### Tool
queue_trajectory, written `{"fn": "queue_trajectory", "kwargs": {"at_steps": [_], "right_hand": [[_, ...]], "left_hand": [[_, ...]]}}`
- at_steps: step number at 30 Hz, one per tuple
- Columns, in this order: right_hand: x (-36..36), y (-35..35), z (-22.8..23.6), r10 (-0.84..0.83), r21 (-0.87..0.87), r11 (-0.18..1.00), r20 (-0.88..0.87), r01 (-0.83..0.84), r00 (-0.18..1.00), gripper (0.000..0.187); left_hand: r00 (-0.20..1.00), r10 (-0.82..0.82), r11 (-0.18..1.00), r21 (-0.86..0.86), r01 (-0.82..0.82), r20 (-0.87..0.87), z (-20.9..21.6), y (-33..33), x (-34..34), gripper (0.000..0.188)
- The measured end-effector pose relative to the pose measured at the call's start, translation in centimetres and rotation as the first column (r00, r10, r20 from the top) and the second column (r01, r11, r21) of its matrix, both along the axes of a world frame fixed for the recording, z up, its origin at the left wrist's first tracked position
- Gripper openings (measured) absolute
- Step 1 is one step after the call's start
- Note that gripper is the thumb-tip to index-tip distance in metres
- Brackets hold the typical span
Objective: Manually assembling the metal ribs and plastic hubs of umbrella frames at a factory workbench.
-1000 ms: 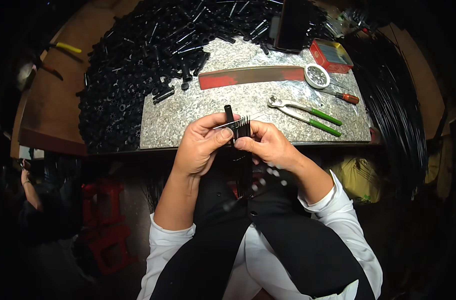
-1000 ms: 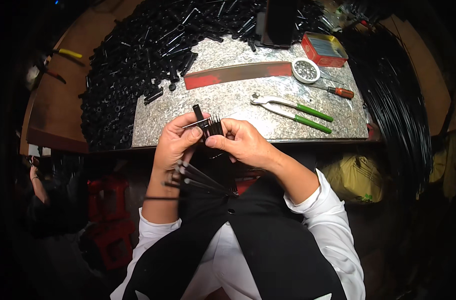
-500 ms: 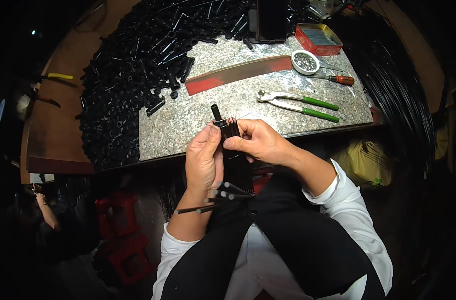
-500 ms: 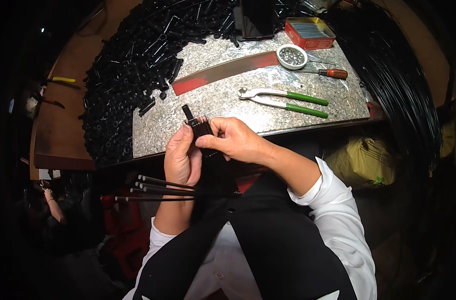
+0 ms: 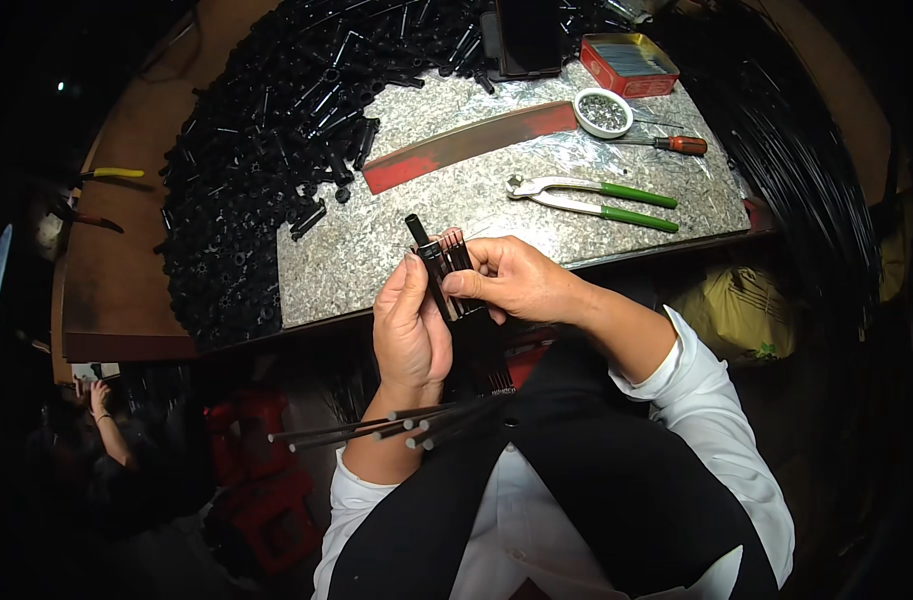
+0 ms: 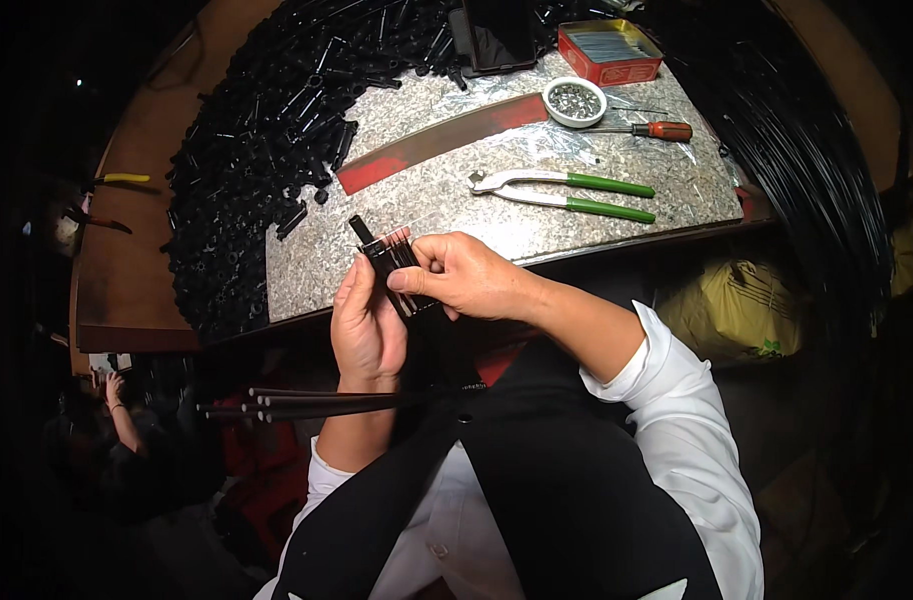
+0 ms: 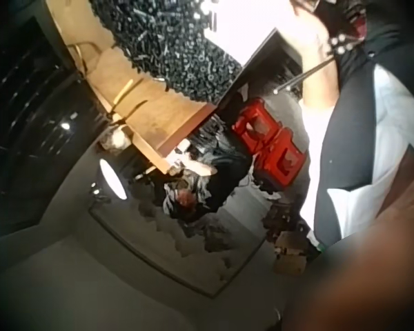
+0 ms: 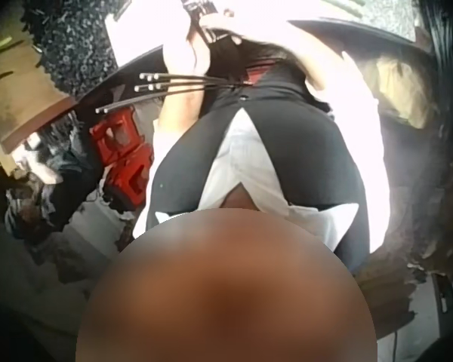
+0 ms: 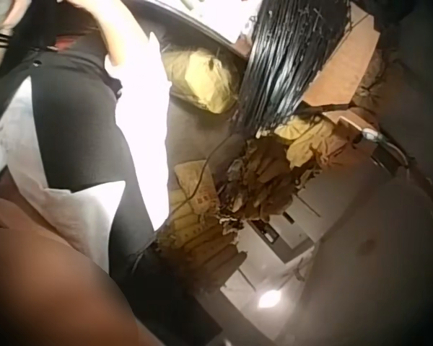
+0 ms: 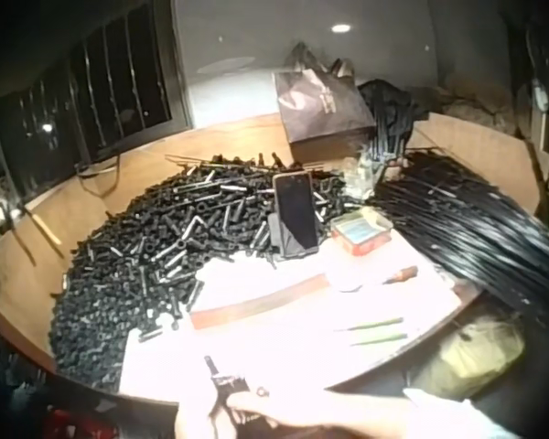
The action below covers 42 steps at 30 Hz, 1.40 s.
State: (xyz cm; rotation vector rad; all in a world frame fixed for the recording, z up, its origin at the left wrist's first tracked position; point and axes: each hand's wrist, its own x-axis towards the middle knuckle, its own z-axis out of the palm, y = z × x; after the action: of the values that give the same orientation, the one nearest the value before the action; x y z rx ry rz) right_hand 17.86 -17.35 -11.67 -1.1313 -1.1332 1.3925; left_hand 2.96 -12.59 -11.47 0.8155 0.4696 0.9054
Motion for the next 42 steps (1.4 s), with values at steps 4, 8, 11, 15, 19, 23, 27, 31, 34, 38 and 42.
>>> {"fn": "queue_trajectory", "kwargs": {"at_steps": [4,8,11,15,19,23,27,31,34,38,42], "right_hand": [[0.2,0.1,0.2,0.004,-0.006,1.0,-0.005,-0.004,1.0,0.036],[0.4,0.2,0.5,0.018,-0.034,0.999,-0.012,-0.018,1.0,0.037],[0.4,0.3,0.7,0.041,-0.031,0.999,-0.031,-0.042,0.999,0.038],[0.6,0.5,0.6,0.08,-0.064,0.995,-0.03,-0.082,0.996,0.029],[0.5,0.4,0.6,0.064,-0.062,0.996,-0.015,-0.065,0.998,0.03],[0.5,0.4,0.7,0.053,-0.082,0.995,0.017,-0.052,0.998,0.031],[0.6,0.6,0.6,0.048,-0.075,0.996,0.017,-0.047,0.999,0.032],[0.6,0.6,0.8,0.05,-0.082,0.996,0.029,-0.047,0.998,0.032],[0.6,0.6,0.9,0.046,-0.078,0.996,0.013,-0.045,0.999,0.032],[0.6,0.6,1.0,0.073,-0.092,0.993,-0.01,-0.073,0.997,0.032],[0.4,0.8,0.8,0.042,-0.097,0.995,0.024,-0.04,0.999,0.033]], "left_hand": [[1.0,-0.001,1.0,-0.004,0.001,-0.007,0.1,-0.1,0.1,0.037],[1.0,0.0,1.0,0.003,0.0,-0.022,0.3,-0.2,0.3,0.038],[1.0,-0.004,1.0,0.02,0.004,-0.02,0.4,-0.2,0.2,0.039],[1.0,-0.014,0.999,0.032,0.014,-0.001,0.3,-0.1,0.3,0.04],[1.0,0.028,0.999,0.016,-0.028,-0.005,0.1,-0.2,0.4,0.039],[1.0,0.006,1.0,-0.003,-0.006,0.006,0.0,0.0,0.3,0.038],[1.0,0.012,1.0,-0.011,-0.012,0.02,-0.3,0.0,0.4,0.038],[1.0,0.021,0.999,-0.031,-0.021,0.02,0.0,0.0,0.5,0.037],[1.0,0.014,1.0,-0.009,-0.014,0.005,0.4,-0.1,0.6,0.038],[1.0,-0.004,1.0,-0.016,0.004,0.029,0.5,-0.1,0.5,0.036],[1.0,0.015,1.0,-0.003,-0.015,0.011,0.1,0.0,0.3,0.038]]}}
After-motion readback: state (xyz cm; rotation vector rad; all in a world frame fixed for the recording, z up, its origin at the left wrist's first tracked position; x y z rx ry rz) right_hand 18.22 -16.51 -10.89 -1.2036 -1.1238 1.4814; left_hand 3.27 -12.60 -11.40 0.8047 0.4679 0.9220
